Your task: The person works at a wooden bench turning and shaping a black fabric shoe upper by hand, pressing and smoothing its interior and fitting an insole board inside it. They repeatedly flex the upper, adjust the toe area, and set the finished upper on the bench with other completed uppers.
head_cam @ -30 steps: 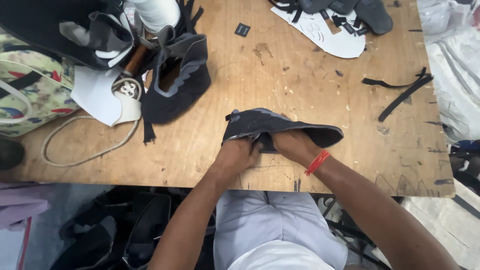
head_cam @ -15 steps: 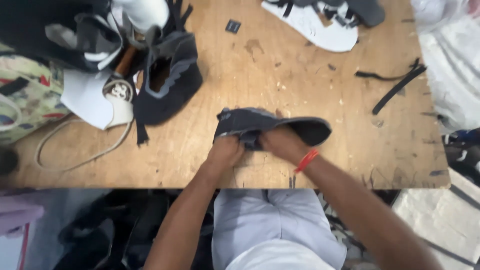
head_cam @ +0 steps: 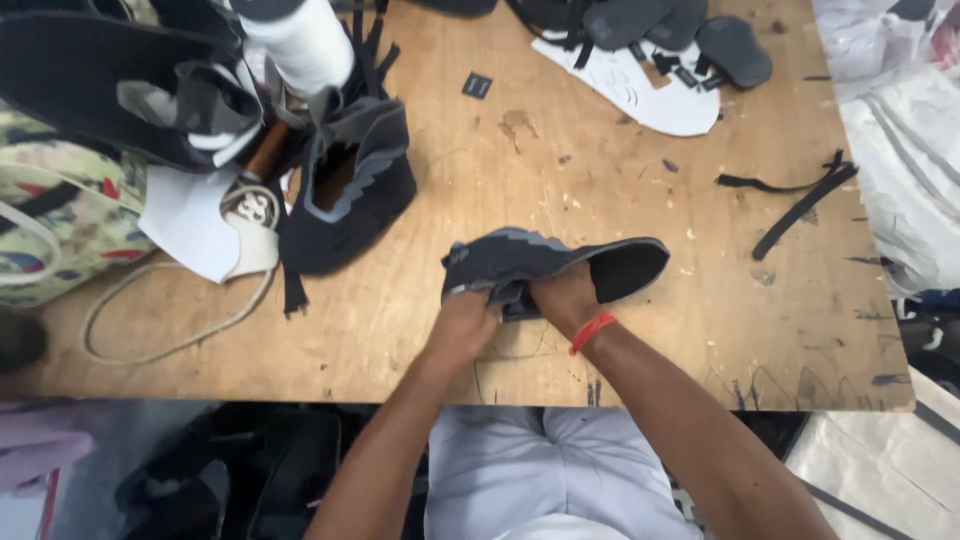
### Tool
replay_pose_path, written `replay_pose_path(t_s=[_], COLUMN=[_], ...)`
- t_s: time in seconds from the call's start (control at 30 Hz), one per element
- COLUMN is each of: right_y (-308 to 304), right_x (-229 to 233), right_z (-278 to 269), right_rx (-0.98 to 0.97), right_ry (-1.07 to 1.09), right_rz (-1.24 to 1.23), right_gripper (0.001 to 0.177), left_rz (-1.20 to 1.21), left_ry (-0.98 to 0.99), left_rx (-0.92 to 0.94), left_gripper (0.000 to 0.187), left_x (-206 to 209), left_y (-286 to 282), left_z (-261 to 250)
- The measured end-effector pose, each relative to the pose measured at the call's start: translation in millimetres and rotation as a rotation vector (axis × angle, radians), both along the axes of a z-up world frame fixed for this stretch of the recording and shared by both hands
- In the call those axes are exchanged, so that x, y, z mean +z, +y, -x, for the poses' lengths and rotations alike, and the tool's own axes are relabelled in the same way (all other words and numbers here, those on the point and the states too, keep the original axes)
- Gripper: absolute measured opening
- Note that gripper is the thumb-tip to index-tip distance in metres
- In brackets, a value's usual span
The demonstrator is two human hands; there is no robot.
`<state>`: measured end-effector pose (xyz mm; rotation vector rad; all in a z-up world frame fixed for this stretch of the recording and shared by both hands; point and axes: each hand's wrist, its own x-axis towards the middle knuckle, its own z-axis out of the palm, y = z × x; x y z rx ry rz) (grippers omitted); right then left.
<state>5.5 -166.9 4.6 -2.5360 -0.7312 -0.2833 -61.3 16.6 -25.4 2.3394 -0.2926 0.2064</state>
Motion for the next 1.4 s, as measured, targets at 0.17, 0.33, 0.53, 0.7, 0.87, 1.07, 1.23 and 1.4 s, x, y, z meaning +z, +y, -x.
replay_pose_path(t_s=[0.17,0.33,0.53,0.7,0.87,1.07,1.23,1.4], right_y=[-2,-10,-19,-30,-41,-36,-43,-52], right_x=[-7,-27,-7,23,15,47,30,31], right_z=[-8,-18,-23,-39,-9,11,24,37], right_rx=[-0.016,0.154,0.150,0.338,0.319,0.386,0.385,0.618], right_ry=[-0.129,-0.116,-0.040,0.243,0.169,-0.536,0.092,-0.223], right_rz=[0.048,0.148,0.032,0.012,0.352,0.760,0.476,0.303], right_gripper=[0.026,0.028,0.031,0.034,0.035,0.045,0.034,0.050], left_rz=[-0.003,-0.041,-0.095,-0.235,-0.622,-0.465,-0.468,-0.500], left_ry=[0.086,0.119,-0.058,0.368,-0.177,-0.063,-0.009,0.063], left_rx=[0.002,-0.028,-0.017,-0.003,-0.078,-0.167,-0.134,-0.150], left_gripper=[0.040,0.036,0.034,0.042,0.054,0.060,0.066,0.066], left_x=[7,-5,16,41,23,38,55,48], left_y=[0,-1,-10,-18,-29,-20,-21,-19], left_z=[-2,0,4,0,16,26,28,26])
